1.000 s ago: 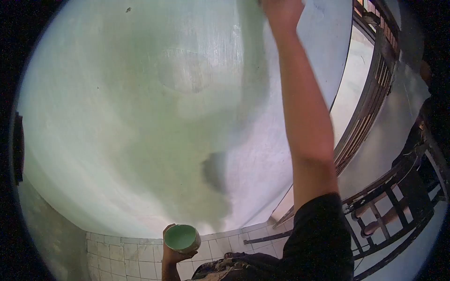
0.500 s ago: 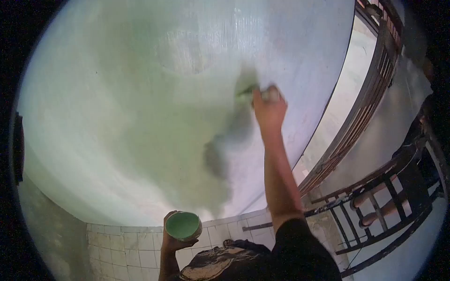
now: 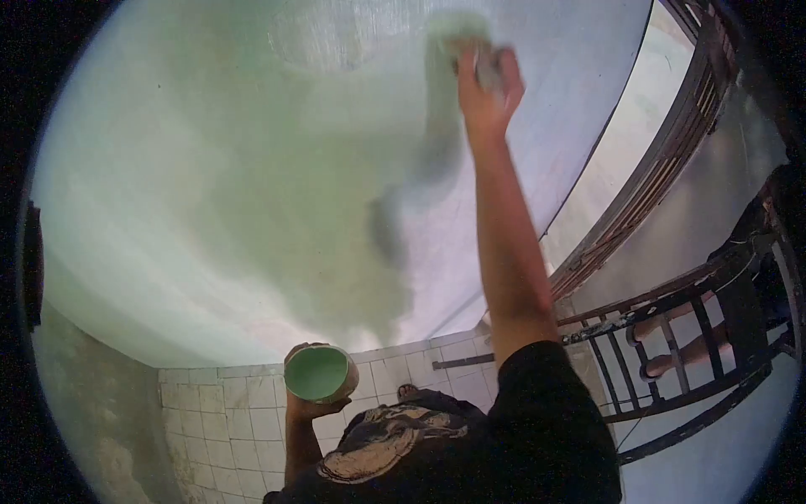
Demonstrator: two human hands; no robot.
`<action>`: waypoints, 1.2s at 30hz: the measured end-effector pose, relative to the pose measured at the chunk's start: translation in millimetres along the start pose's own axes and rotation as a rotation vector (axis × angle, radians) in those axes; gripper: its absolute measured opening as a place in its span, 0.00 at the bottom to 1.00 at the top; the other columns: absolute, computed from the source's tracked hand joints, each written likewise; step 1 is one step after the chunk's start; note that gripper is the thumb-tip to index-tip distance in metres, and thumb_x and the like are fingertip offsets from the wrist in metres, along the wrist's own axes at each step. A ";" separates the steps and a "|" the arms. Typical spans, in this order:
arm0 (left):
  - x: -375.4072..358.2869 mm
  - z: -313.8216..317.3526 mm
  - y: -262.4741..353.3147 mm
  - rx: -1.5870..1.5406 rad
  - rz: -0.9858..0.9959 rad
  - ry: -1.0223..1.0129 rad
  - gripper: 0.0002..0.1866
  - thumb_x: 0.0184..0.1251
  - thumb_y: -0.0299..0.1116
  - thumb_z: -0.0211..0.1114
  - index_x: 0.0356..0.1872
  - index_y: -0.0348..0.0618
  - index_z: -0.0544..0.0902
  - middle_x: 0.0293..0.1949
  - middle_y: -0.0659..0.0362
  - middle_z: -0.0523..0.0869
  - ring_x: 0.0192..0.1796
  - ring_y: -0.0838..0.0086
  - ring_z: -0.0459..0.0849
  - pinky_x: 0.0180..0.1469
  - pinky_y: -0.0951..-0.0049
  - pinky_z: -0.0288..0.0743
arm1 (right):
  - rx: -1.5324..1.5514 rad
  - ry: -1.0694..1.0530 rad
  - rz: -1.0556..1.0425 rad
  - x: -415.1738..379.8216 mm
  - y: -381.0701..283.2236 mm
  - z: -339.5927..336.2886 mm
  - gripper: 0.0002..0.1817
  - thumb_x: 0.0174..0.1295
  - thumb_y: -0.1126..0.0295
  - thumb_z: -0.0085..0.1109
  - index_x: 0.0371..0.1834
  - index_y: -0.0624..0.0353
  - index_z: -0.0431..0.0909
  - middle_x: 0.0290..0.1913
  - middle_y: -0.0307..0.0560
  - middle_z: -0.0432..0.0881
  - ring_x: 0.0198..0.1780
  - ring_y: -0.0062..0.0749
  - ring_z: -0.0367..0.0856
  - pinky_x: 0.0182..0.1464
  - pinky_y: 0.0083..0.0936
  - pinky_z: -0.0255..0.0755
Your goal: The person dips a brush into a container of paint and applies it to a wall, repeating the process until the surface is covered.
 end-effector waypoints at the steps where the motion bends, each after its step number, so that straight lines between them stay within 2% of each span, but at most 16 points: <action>1: -1.0 0.5 0.9 0.004 0.015 -0.022 0.53 0.22 0.38 0.82 0.57 0.39 0.62 0.53 0.52 0.70 0.56 0.61 0.71 0.57 0.63 0.67 | 0.092 -0.007 0.118 -34.3 14.6 -8.6 0.15 0.51 0.72 0.63 0.19 0.62 0.64 0.18 0.44 0.68 0.22 0.22 0.67 0.24 0.21 0.66; 5: -1.0 -3.5 3.6 0.037 -0.015 -0.030 0.52 0.22 0.39 0.82 0.57 0.39 0.63 0.54 0.52 0.69 0.57 0.61 0.71 0.57 0.63 0.67 | -0.099 -0.135 0.474 -155.1 39.2 -54.1 0.15 0.54 0.73 0.60 0.19 0.60 0.62 0.18 0.39 0.67 0.24 0.17 0.65 0.26 0.19 0.64; 10: -1.0 -4.9 6.6 0.112 0.036 -0.073 0.52 0.22 0.40 0.82 0.57 0.39 0.63 0.53 0.52 0.70 0.56 0.62 0.71 0.57 0.63 0.67 | 0.199 -0.037 1.016 -212.1 23.6 -81.2 0.12 0.54 0.74 0.59 0.21 0.60 0.64 0.20 0.38 0.72 0.22 0.18 0.70 0.23 0.20 0.70; 13: -3.0 -3.5 9.8 0.073 0.020 -0.066 0.52 0.23 0.40 0.82 0.57 0.38 0.63 0.53 0.52 0.71 0.55 0.63 0.72 0.56 0.63 0.68 | 0.110 -0.076 0.937 -175.6 21.8 -54.7 0.10 0.52 0.74 0.56 0.21 0.60 0.65 0.19 0.41 0.74 0.21 0.19 0.71 0.21 0.22 0.68; 14: -3.3 -2.3 11.1 0.030 -0.001 -0.059 0.52 0.23 0.41 0.82 0.56 0.38 0.63 0.52 0.52 0.71 0.55 0.63 0.73 0.55 0.64 0.68 | -0.077 -0.114 0.633 -156.6 35.5 -42.5 0.10 0.50 0.73 0.57 0.20 0.60 0.64 0.18 0.42 0.74 0.21 0.20 0.72 0.22 0.25 0.68; 15: -2.8 -2.0 15.2 0.065 0.020 -0.061 0.52 0.24 0.41 0.82 0.57 0.38 0.62 0.52 0.51 0.71 0.54 0.63 0.73 0.55 0.64 0.69 | 0.024 -0.061 0.734 -132.0 32.7 -25.4 0.10 0.48 0.72 0.57 0.20 0.61 0.65 0.18 0.44 0.74 0.20 0.24 0.72 0.23 0.28 0.69; 18: -5.1 -1.0 14.0 -0.026 0.056 -0.002 0.53 0.24 0.40 0.82 0.57 0.37 0.61 0.52 0.51 0.71 0.54 0.63 0.73 0.55 0.65 0.69 | 0.014 0.029 0.583 -49.7 20.6 1.3 0.07 0.47 0.73 0.57 0.24 0.65 0.70 0.21 0.51 0.79 0.22 0.34 0.79 0.27 0.29 0.73; 21: -3.5 -0.3 18.0 -0.026 0.068 -0.021 0.54 0.23 0.39 0.82 0.58 0.37 0.59 0.52 0.50 0.71 0.54 0.63 0.73 0.55 0.64 0.69 | 0.422 0.165 0.560 0.0 1.0 3.8 0.08 0.52 0.75 0.57 0.26 0.67 0.68 0.24 0.45 0.76 0.24 0.25 0.74 0.30 0.25 0.75; 22: -3.6 -1.2 19.2 -0.029 0.052 -0.025 0.54 0.23 0.39 0.82 0.58 0.37 0.59 0.52 0.50 0.71 0.54 0.63 0.73 0.55 0.64 0.69 | 0.411 0.161 0.572 -1.8 -5.8 -1.3 0.08 0.52 0.75 0.57 0.26 0.67 0.68 0.24 0.45 0.76 0.24 0.25 0.74 0.30 0.25 0.75; 24: -1.0 -1.3 21.4 0.019 0.070 -0.064 0.54 0.23 0.38 0.83 0.58 0.37 0.59 0.53 0.50 0.71 0.55 0.63 0.73 0.55 0.64 0.69 | 0.545 0.207 0.370 0.5 -19.9 -8.2 0.10 0.52 0.74 0.58 0.24 0.65 0.66 0.23 0.41 0.73 0.23 0.21 0.69 0.29 0.23 0.74; 25: -2.5 -2.4 18.3 0.039 0.070 -0.070 0.55 0.22 0.38 0.83 0.58 0.37 0.59 0.53 0.50 0.71 0.55 0.63 0.73 0.55 0.63 0.69 | 0.392 0.179 0.259 -17.7 27.8 -1.3 0.12 0.54 0.73 0.59 0.23 0.62 0.64 0.23 0.40 0.72 0.24 0.20 0.69 0.28 0.20 0.72; 27: -4.6 -2.1 17.3 -0.006 0.045 -0.049 0.55 0.22 0.38 0.83 0.58 0.38 0.59 0.53 0.50 0.71 0.55 0.63 0.73 0.55 0.63 0.70 | 0.316 0.056 0.297 -83.5 42.2 -9.3 0.09 0.55 0.75 0.57 0.25 0.61 0.65 0.27 0.41 0.73 0.28 0.20 0.72 0.31 0.20 0.73; 28: -5.7 -2.3 16.2 -0.046 0.024 -0.031 0.55 0.22 0.38 0.83 0.58 0.38 0.59 0.53 0.50 0.70 0.55 0.63 0.73 0.55 0.63 0.70 | -0.002 -0.027 0.265 -114.7 39.0 -22.9 0.11 0.56 0.74 0.58 0.25 0.61 0.64 0.25 0.39 0.71 0.28 0.17 0.68 0.29 0.18 0.68; 31: -6.4 -2.0 9.5 -0.006 0.086 -0.062 0.56 0.22 0.38 0.83 0.59 0.38 0.59 0.53 0.50 0.70 0.56 0.63 0.73 0.55 0.63 0.70 | -0.008 -0.084 0.476 -201.5 48.9 -51.9 0.11 0.57 0.74 0.56 0.24 0.61 0.63 0.24 0.39 0.70 0.27 0.18 0.67 0.29 0.20 0.70; 33: -4.2 -2.4 11.6 -0.008 0.075 -0.072 0.56 0.22 0.38 0.83 0.59 0.38 0.58 0.53 0.50 0.70 0.56 0.62 0.73 0.55 0.63 0.70 | 0.199 -0.070 0.783 -233.8 36.9 -64.0 0.09 0.58 0.77 0.53 0.26 0.62 0.63 0.26 0.43 0.73 0.27 0.21 0.75 0.29 0.21 0.76; 36: -6.5 -0.8 11.3 -0.061 0.054 -0.091 0.56 0.21 0.38 0.83 0.59 0.38 0.59 0.54 0.50 0.70 0.56 0.62 0.72 0.55 0.63 0.69 | 0.196 -0.020 0.906 -269.5 37.7 -91.8 0.08 0.57 0.78 0.52 0.27 0.63 0.63 0.28 0.46 0.75 0.27 0.25 0.78 0.28 0.22 0.78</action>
Point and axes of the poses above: each hand's wrist, its own x-axis towards the middle knuckle, its own z-axis out of the palm, y = z × x, the point moved 5 cm from there along x, towards the middle knuckle
